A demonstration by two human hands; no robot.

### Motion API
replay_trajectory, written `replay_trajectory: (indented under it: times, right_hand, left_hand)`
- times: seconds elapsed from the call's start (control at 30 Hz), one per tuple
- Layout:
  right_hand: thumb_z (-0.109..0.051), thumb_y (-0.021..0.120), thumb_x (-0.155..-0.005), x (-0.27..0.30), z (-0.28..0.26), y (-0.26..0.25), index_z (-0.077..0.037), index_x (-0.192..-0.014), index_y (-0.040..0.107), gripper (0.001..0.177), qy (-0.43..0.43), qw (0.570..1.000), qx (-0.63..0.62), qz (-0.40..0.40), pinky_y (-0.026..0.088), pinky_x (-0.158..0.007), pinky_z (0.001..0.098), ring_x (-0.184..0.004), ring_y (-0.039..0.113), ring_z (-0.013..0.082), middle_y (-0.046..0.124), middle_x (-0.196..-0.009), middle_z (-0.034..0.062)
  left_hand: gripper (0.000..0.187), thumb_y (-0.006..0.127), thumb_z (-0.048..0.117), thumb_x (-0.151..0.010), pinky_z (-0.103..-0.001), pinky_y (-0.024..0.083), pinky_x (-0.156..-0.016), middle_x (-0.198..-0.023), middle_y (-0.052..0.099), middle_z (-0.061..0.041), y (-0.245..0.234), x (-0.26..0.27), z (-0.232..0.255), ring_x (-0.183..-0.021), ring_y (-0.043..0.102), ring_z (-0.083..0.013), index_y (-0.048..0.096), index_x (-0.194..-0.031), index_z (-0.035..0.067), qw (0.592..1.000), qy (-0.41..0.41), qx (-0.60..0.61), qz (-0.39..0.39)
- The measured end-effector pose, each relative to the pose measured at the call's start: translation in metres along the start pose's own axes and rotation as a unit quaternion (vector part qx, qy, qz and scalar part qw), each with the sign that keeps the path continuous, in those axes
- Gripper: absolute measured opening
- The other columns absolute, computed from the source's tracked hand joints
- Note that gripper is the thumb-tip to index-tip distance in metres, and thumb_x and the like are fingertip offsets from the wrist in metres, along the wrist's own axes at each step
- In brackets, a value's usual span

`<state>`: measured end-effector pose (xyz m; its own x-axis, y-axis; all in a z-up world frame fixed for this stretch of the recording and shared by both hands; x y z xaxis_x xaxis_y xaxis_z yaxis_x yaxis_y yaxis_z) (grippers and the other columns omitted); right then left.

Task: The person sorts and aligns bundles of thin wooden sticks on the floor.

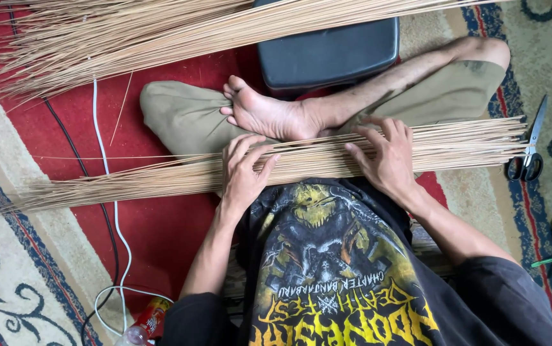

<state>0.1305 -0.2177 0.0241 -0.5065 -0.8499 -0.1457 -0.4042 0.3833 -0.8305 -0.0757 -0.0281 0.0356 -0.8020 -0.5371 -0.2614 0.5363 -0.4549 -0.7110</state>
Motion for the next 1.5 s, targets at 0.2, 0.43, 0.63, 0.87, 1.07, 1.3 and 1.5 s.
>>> replay_trajectory:
  times: [0.2, 0.43, 0.63, 0.87, 1.07, 1.3, 1.5]
  right_hand:
    - [-0.028, 0.066, -0.104, -0.066, -0.04, 0.028, -0.004, -0.157, 0.046, 0.061, -0.016, 0.996, 0.086, -0.034, 0.013, -0.123, 0.0568, -0.153, 0.031, 0.0358, 0.044, -0.16, 0.0201]
    - [-0.023, 0.069, -0.099, -0.093, 0.005, 0.053, 0.0, -0.16, 0.042, 0.07, 0.04, 0.986, 0.154, -0.055, 0.005, -0.127, 0.0547, -0.158, 0.021, 0.0336, 0.034, -0.168, 0.0192]
    - [-0.032, 0.072, -0.089, -0.089, 0.014, 0.062, -0.013, -0.168, 0.021, 0.095, 0.099, 0.974, 0.143, -0.142, -0.005, -0.128, 0.0613, -0.161, 0.004, 0.0313, 0.013, -0.175, 0.008]
    - [-0.031, 0.078, -0.085, -0.105, 0.015, 0.072, -0.008, -0.165, 0.028, 0.098, 0.086, 0.978, 0.158, -0.107, -0.004, -0.128, 0.0614, -0.16, 0.01, 0.0347, 0.02, -0.173, 0.015]
    - [-0.032, 0.083, -0.074, -0.128, 0.021, 0.074, -0.01, -0.164, 0.032, 0.106, 0.023, 0.976, 0.174, -0.125, 0.001, -0.13, 0.0567, -0.16, 0.013, 0.0313, 0.023, -0.172, 0.012]
    - [-0.028, 0.083, -0.077, -0.124, 0.023, 0.048, -0.018, -0.164, 0.035, 0.1, 0.056, 0.979, 0.16, -0.109, 0.002, -0.128, 0.0601, -0.16, 0.013, 0.0337, 0.024, -0.172, 0.0106]
    - [-0.026, 0.09, -0.067, -0.096, 0.109, 0.019, -0.012, -0.162, 0.036, 0.11, 0.238, 0.955, 0.176, -0.015, 0.011, -0.119, 0.0689, -0.151, 0.019, 0.0464, 0.038, -0.159, 0.0236]
  left_hand:
    - [0.039, 0.069, 0.015, -0.099, -0.047, 0.042, -0.113, -0.143, 0.058, -0.018, 0.038, -0.056, 0.009, -0.139, 0.051, -0.0353, 0.063, -0.137, 0.006, 0.991, 0.098, -0.094, 0.013]
    - [0.08, 0.078, 0.026, -0.095, -0.052, 0.011, -0.129, -0.168, 0.031, -0.017, 0.12, -0.1, 0.018, -0.158, 0.023, -0.0306, 0.036, -0.16, 0.006, 0.955, 0.155, -0.177, -0.179]
    - [0.085, 0.066, 0.055, -0.098, -0.057, 0.007, -0.127, -0.169, 0.029, -0.012, 0.085, -0.084, -0.038, -0.157, 0.024, -0.0261, 0.034, -0.162, 0.008, 0.944, 0.055, -0.307, -0.104]
    - [0.078, 0.058, 0.057, -0.103, -0.055, 0.02, -0.126, -0.16, 0.037, -0.026, 0.08, -0.107, -0.046, -0.151, 0.033, -0.0416, 0.043, -0.154, 0.0, 0.976, 0.031, -0.214, 0.004]
    - [0.083, 0.052, 0.065, -0.099, -0.053, 0.017, -0.128, -0.165, 0.035, -0.014, 0.131, -0.134, -0.018, -0.155, 0.03, -0.0292, 0.039, -0.158, 0.009, 0.962, 0.151, -0.19, -0.125]
    - [0.08, 0.039, 0.067, -0.105, -0.054, 0.03, -0.122, -0.168, 0.03, -0.012, 0.086, -0.111, -0.046, -0.155, 0.03, -0.0274, 0.037, -0.16, 0.009, 0.955, 0.052, -0.287, -0.05]
    - [0.063, 0.06, 0.064, -0.097, -0.045, 0.054, -0.08, -0.112, 0.069, -0.008, 0.031, -0.063, -0.114, -0.095, 0.069, -0.0281, 0.066, -0.13, 0.01, 0.942, -0.117, -0.289, 0.126]
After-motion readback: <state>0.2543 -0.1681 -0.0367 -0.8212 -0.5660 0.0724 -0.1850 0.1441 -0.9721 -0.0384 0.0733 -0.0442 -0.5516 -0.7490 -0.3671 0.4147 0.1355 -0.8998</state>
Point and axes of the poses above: each hand's wrist, its own x-axis away from the middle knuckle, its own y-axis out of the palm, z = x × y, the point moved 8 cm from there along -x, towards the middle knuckle
